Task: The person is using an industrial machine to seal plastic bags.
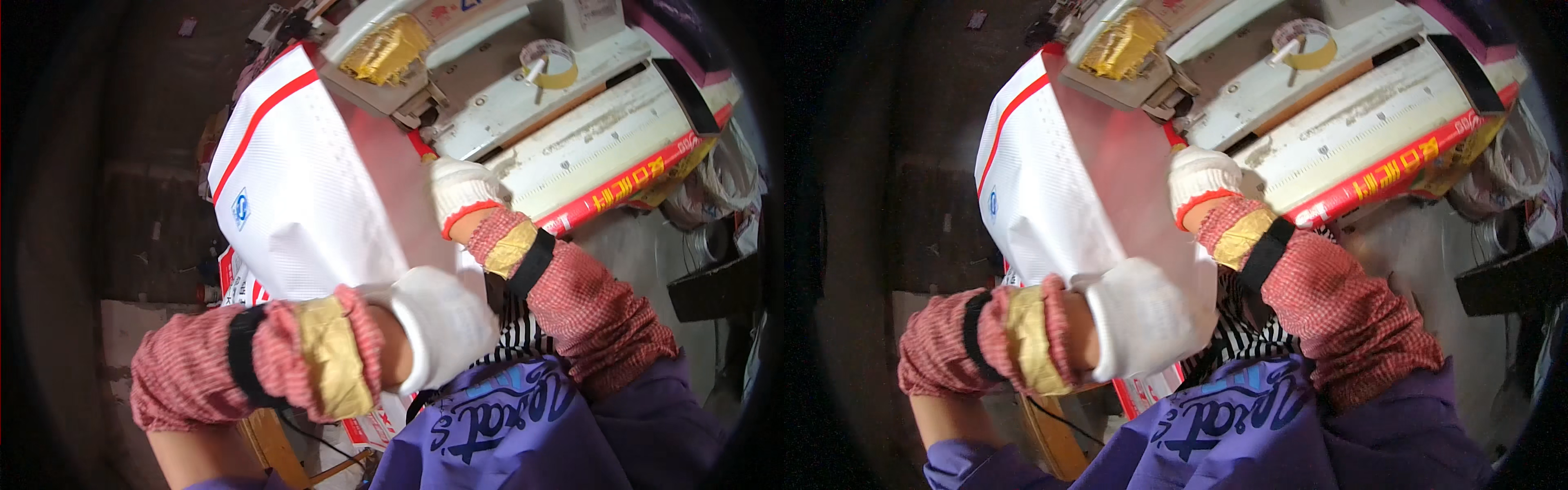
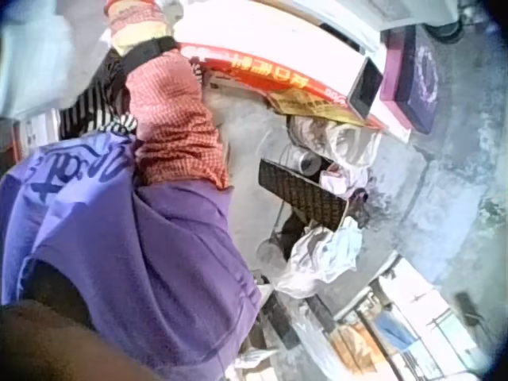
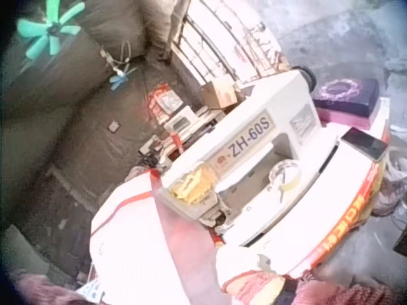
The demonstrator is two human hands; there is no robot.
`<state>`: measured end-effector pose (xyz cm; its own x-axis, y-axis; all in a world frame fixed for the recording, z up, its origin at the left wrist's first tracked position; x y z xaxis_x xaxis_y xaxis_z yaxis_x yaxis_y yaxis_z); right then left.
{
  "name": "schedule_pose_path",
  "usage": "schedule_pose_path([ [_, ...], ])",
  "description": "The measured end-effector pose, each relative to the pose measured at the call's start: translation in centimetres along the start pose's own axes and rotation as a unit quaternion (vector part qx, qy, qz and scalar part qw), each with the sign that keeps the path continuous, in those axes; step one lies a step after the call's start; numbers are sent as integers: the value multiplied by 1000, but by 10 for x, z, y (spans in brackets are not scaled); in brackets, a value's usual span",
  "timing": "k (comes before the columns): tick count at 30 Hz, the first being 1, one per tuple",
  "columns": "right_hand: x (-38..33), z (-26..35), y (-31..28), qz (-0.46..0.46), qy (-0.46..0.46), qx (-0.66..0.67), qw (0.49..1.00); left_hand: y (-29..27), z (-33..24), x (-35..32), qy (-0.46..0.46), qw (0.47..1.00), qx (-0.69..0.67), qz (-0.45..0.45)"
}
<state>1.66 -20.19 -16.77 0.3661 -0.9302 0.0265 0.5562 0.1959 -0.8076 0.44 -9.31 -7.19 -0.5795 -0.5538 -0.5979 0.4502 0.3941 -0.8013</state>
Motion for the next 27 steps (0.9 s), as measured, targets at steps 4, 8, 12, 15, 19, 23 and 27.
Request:
schedule_pose_path([
  [4,22,-12,9,33,-50,55,997,1,54,18,-114,990,-77,22],
  [8,34,-21,34,175,51,440,879,25,114,28,-190,981,7,-22],
  [12,19,0,23,232,128,688,675,63,201,40,-259,953,-46,-150],
  [15,23,24,32,179,-16,480,859,103,268,36,-360,864,-212,-280],
  [19,36,27,32,-14,-220,135,966,61,206,-11,-282,957,34,-64],
  [23,47,70,47,-13,-313,-115,943,44,117,-131,-215,954,136,-155],
  [27,26,135,61,26,-336,-200,920,20,78,-228,-350,840,260,-324],
])
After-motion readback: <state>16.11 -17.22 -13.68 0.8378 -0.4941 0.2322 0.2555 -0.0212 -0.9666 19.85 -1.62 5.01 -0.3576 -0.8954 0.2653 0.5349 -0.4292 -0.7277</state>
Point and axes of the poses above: each hand's wrist, its own x-axis towards the middle knuckle, its own y-axis out of the palm, z = x × y, the point moved 3 cm from there along x, towards the middle knuckle, and after that the axes turned 2 degrees about -z, right-handed, at the moved point
